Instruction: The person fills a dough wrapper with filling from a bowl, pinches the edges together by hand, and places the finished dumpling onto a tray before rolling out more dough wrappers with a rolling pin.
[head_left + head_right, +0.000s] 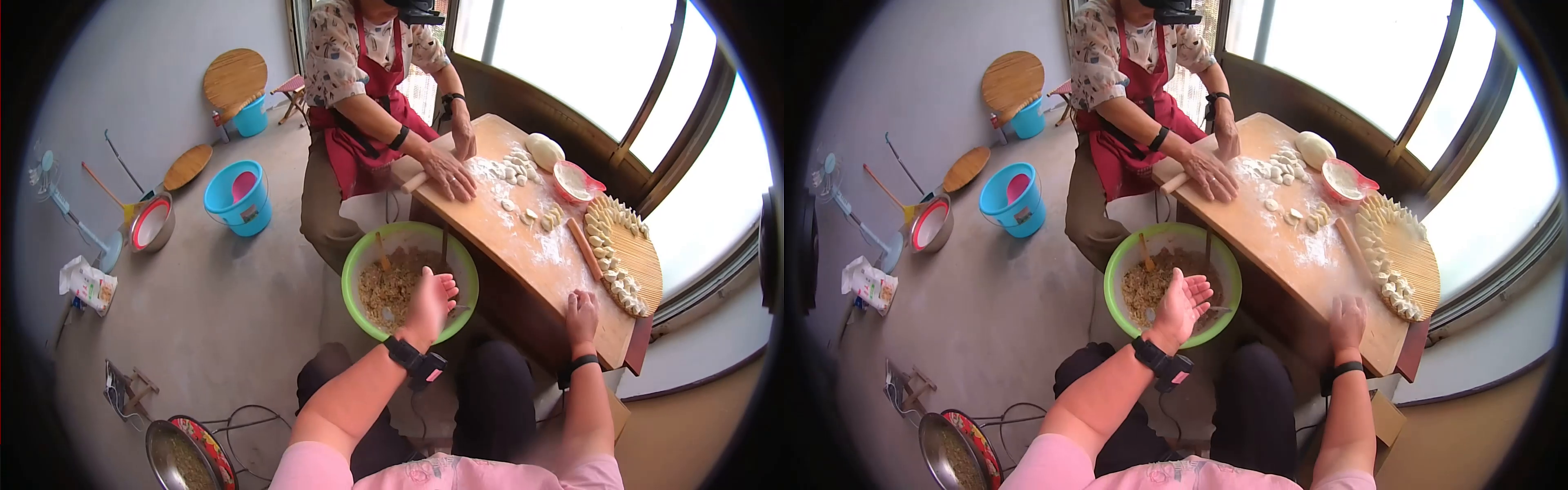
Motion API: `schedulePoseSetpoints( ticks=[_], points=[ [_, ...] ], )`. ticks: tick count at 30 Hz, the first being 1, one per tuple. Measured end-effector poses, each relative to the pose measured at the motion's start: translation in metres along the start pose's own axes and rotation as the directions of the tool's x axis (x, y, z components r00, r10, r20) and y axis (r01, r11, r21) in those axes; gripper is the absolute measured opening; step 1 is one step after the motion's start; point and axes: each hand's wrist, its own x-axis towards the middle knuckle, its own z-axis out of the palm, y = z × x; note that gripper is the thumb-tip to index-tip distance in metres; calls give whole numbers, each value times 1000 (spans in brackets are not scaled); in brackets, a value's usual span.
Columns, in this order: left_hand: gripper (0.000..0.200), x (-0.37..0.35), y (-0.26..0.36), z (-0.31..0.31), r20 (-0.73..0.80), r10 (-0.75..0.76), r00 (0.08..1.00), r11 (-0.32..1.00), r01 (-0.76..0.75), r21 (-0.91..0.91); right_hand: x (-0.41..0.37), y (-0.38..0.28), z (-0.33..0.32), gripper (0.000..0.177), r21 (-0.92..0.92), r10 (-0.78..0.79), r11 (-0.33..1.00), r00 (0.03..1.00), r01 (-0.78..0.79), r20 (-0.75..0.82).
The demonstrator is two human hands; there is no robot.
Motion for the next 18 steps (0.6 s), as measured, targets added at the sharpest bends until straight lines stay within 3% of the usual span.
schedulePoseSetpoints(
  ticks=[4, 8, 9, 10, 11, 12, 13, 18],
  points=[
    [56, -5, 18, -15, -21, 27, 999, 999, -28, -42, 5, 3, 13, 23, -102, -21, 995, 998, 15, -55],
    [57, 4, 27, -32, -20, 48, 999, 991, -50, -127, 3, -25, 6, 20, -249, -38, 968, 999, 38, 6],
    [56, 8, 25, -37, -15, 49, 999, 985, -51, -167, 7, 32, 38, 22, -401, -137, 905, 990, 141, 39],
    [55, 5, 30, -32, -51, 20, 999, 986, -28, -167, 6, 33, 32, 23, -564, -342, 752, 933, 342, 109],
    [54, 7, 30, -32, -44, 15, 999, 988, -21, -154, 6, 14, 22, 22, -585, -283, 754, 951, 299, 121],
    [55, 12, 27, -34, -21, 10, 1000, 983, -13, -181, 6, 9, 20, 22, -410, -206, 891, 978, 196, 21],
    [53, 9, 29, -28, -30, 13, 999, 987, -17, -159, 5, -10, 12, 23, -246, 1, 969, 999, -11, -40],
    [53, -3, 32, -3, -11, -61, 998, 972, 57, -226, 6, 2, 19, 26, -238, -6, 971, 1000, 8, 6]
  ],
)
